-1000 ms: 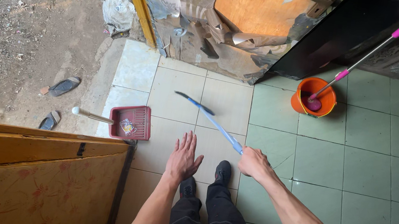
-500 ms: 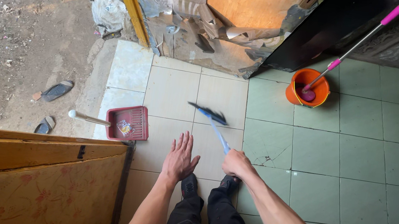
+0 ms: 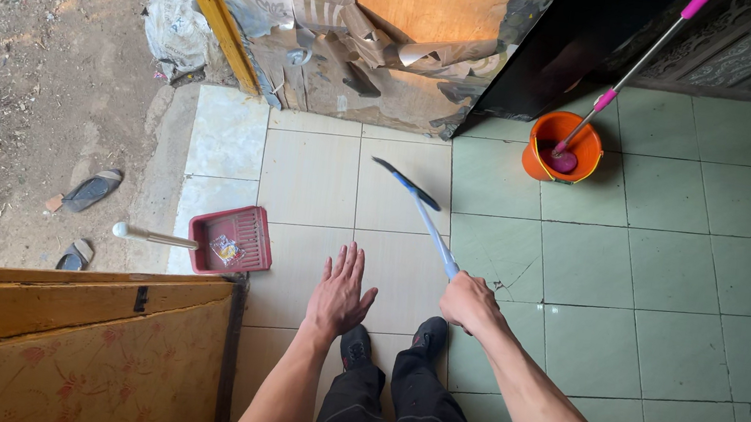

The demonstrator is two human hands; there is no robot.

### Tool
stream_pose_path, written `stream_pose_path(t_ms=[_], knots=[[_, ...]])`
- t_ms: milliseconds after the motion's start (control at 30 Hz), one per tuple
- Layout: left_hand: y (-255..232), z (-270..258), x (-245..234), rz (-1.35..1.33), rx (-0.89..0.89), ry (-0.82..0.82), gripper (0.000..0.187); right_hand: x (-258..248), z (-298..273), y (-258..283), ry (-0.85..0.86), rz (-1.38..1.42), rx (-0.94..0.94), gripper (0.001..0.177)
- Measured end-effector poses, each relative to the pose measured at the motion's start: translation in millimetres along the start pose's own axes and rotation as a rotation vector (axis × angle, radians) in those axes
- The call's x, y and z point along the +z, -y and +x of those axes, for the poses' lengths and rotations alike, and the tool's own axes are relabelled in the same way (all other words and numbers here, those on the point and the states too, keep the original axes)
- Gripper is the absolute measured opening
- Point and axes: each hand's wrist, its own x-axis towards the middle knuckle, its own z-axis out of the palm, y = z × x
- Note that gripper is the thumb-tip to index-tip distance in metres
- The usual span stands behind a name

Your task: The person sweeps debris from the floor into a dustpan using a broom and then moves the dustpan.

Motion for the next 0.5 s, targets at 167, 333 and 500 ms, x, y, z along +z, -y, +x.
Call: stream_pose_path(t_ms=[167, 333, 500], knots=[[-10.0, 2.4, 1.8, 0.016, 0.016, -0.008, 0.083, 15.4, 17.7, -19.6, 0.048, 0.122, 0.056, 0.027], [-17.7, 4.7, 3.3, 0.018, 0.027, -0.004, 0.083, 35.9, -9.1, -16.7, 0.15, 0.041, 0.029, 0.023], [-29.9, 18.2, 4.0, 0.039, 0.052, 0.03, 0.085, 20.4, -19.4, -7.4, 0.212, 0.0, -0.016, 0.021]])
